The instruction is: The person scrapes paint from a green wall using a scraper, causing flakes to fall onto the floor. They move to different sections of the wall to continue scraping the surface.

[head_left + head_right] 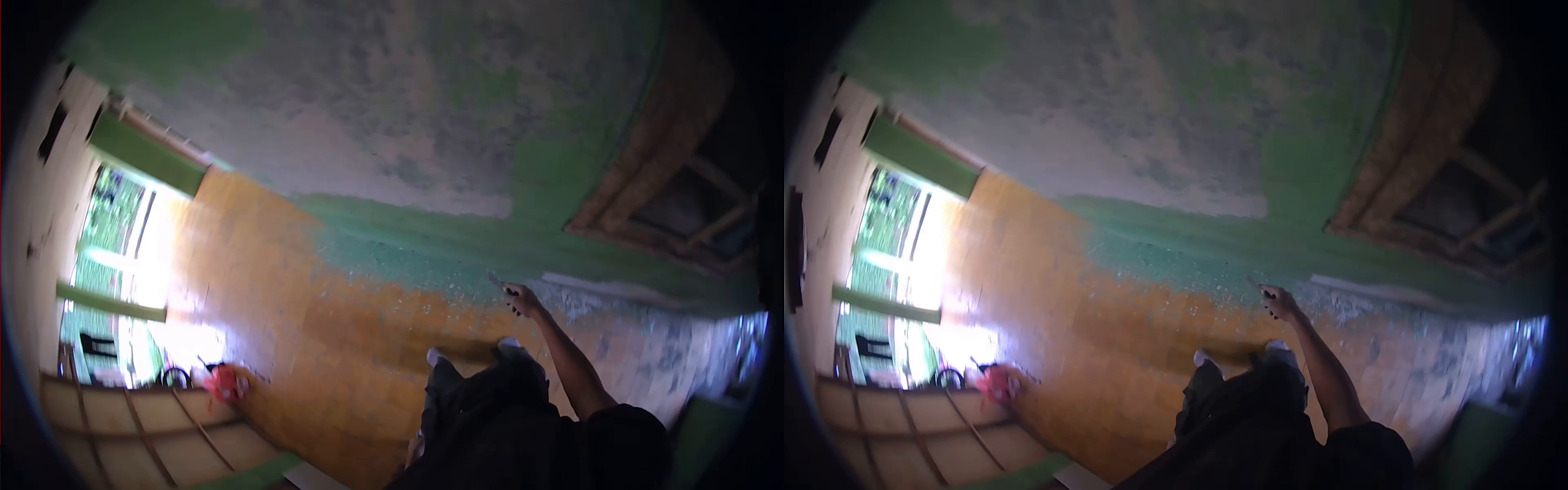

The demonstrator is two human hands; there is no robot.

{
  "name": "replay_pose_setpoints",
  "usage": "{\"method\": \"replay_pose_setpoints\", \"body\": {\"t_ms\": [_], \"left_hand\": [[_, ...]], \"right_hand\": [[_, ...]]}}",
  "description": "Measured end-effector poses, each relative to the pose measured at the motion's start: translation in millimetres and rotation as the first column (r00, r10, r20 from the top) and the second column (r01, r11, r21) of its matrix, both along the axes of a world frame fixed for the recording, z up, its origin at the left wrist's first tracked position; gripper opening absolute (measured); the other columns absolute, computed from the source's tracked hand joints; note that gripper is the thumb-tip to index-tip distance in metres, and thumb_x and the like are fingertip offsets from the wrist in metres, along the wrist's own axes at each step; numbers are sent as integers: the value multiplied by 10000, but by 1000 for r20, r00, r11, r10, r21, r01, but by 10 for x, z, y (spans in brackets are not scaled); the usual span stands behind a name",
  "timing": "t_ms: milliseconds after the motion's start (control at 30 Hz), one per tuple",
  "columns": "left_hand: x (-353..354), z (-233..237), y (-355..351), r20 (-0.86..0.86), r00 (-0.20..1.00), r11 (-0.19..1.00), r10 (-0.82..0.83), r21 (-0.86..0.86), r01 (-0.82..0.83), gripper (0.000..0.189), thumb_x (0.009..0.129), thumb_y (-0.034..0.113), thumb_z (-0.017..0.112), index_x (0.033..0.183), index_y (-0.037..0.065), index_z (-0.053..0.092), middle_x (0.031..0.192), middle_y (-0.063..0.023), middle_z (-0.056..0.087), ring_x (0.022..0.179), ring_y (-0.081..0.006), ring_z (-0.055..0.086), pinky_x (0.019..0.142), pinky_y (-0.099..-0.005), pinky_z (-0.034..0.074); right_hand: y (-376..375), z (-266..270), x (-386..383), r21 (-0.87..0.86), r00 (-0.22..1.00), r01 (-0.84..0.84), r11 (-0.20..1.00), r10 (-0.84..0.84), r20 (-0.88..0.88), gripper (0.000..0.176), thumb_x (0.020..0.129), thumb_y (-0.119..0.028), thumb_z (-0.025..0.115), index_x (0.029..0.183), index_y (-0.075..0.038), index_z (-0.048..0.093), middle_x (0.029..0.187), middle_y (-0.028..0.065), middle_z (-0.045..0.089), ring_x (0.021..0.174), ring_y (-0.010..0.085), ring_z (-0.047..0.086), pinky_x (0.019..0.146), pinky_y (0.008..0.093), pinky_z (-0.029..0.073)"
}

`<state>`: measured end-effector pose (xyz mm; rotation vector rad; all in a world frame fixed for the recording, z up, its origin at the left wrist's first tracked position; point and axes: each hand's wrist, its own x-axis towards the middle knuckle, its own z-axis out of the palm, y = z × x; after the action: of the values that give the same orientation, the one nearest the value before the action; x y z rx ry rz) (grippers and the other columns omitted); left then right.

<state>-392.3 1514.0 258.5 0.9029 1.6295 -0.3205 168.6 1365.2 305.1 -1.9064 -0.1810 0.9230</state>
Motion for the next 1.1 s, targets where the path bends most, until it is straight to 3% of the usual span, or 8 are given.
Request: {"method": "replay_pose_setpoints", "body": {"t_ms": [167,233,467,567,667,867,1000,1100], "left_hand": [[299,196,2071,-10,943,943,-332,37,332,346,948,352,529,867,46,668,525,3,406,399,-130,430,380,-293,380],[706,340,2838,-97,892,881,-442,142,452,397,958,390,513,900,38,686,531,-11,412,393,-139,426,384,-300,383],[2097,678,4319,-81,751,703,-655,299,645,385,936,353,503,838,9,646,455,24,357,330,-119,374,332,-287,325],[2863,702,4084,-59,545,491,-837,361,793,335,909,310,510,834,16,652,459,26,366,337,-117,380,335,-288,328],[3223,957,3794,-169,296,202,-940,425,882,307,888,290,516,811,35,669,481,-4,423,380,-142,435,375,-318,361],[4277,1082,3004,-296,-306,-424,-905,556,715,327,891,315,531,812,38,684,709,-185,635,708,-349,627,659,-451,464],[5009,1425,2500,-348,-433,-552,-832,604,575,313,912,289,525,836,19,665,751,-213,635,764,-379,631,696,-460,461],[5523,1730,1948,-360,-470,-571,-806,683,455,246,914,208,528,851,-1,639,721,-210,614,694,-345,613,641,-414,454]], "right_hand": [[-904,-484,-1331,-433,866,462,774,-500,31,361,905,-163,458,1226,-88,607,769,138,657,566,188,644,487,341,529],[-1611,-1575,-2410,-537,817,523,662,-570,94,338,871,-147,475,1156,-26,610,786,167,644,579,261,668,488,380,544],[-1274,-849,-4794,-732,-59,677,71,-987,-149,202,789,-79,577,944,50,581,806,207,627,714,345,688,489,401,562],[-894,-2332,-5869,-722,361,631,285,-931,-53,229,777,-35,553,993,30,592,860,215,648,686,347,681,482,423,558],[-146,-1549,-5079,-615,-147,784,85,-937,-316,309,786,-34,507,1077,3,603,884,237,658,668,322,676,518,421,562],[372,-1249,-3892,-570,180,819,63,-972,150,404,782,-113,490,1169,-56,594,932,235,658,848,383,653,751,441,528],[366,-1332,-3567,-480,56,876,-49,-978,203,490,781,-149,511,1265,-104,572,913,204,668,822,362,652,732,442,524],[369,-1180,-3367,-501,-358,834,-231,-918,-173,473,828,-142,511,1299,-139,556,732,116,599,595,241,601,548,375,523]]}}
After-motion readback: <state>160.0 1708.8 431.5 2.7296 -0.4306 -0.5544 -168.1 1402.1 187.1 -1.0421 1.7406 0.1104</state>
